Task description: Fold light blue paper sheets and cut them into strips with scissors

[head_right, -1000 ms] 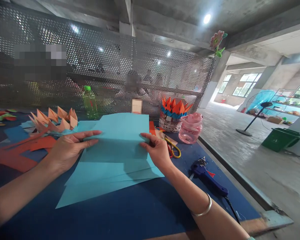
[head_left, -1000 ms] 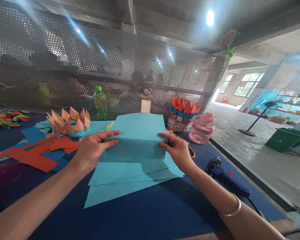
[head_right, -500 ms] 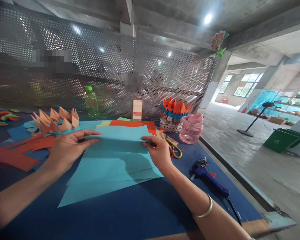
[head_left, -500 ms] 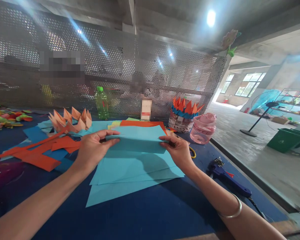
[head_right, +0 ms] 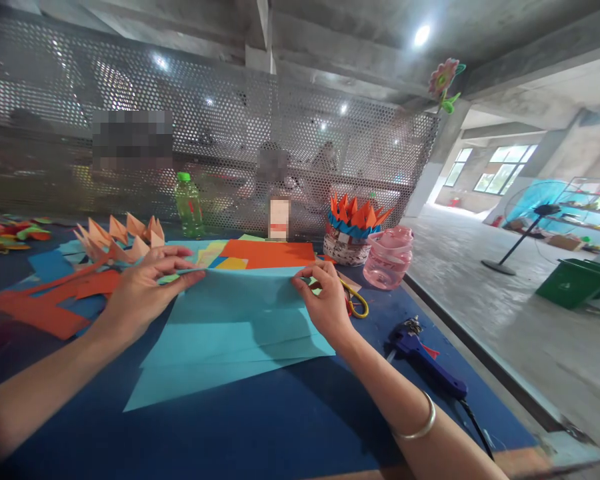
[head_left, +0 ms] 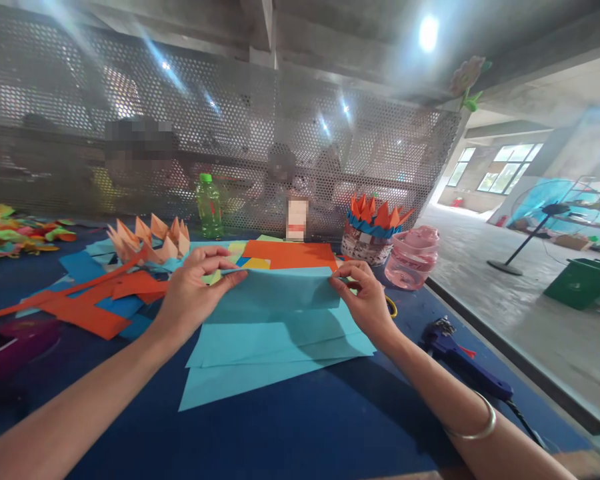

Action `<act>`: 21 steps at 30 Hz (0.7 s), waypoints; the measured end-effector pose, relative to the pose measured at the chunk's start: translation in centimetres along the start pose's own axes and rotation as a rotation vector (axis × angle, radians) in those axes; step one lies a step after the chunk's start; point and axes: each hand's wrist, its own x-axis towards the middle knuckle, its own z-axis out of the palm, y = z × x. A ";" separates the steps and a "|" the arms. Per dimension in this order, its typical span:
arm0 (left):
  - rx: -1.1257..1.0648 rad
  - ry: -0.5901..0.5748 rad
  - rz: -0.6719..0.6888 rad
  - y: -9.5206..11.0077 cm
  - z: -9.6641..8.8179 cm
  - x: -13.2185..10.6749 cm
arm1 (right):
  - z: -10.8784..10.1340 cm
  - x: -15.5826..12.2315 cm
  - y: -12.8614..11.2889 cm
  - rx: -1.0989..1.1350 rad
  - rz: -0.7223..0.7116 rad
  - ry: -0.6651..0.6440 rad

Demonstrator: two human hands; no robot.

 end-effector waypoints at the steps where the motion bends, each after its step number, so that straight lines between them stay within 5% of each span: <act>1: -0.022 -0.006 0.024 0.3 -0.1 0.0 | -0.2 0.0 -0.2 0.003 -0.026 0.016; 9: -0.488 -0.259 -0.339 1.4 -0.3 -0.4 | -0.4 -0.3 -0.9 0.092 0.144 0.024; 17: -0.383 -0.404 -0.303 1.9 -0.6 -0.4 | 0.1 -0.5 -0.4 0.080 0.146 -0.009; 21: -0.378 -0.439 -0.450 2.1 -0.5 -0.6 | 0.1 -0.5 -0.3 0.094 0.132 -0.012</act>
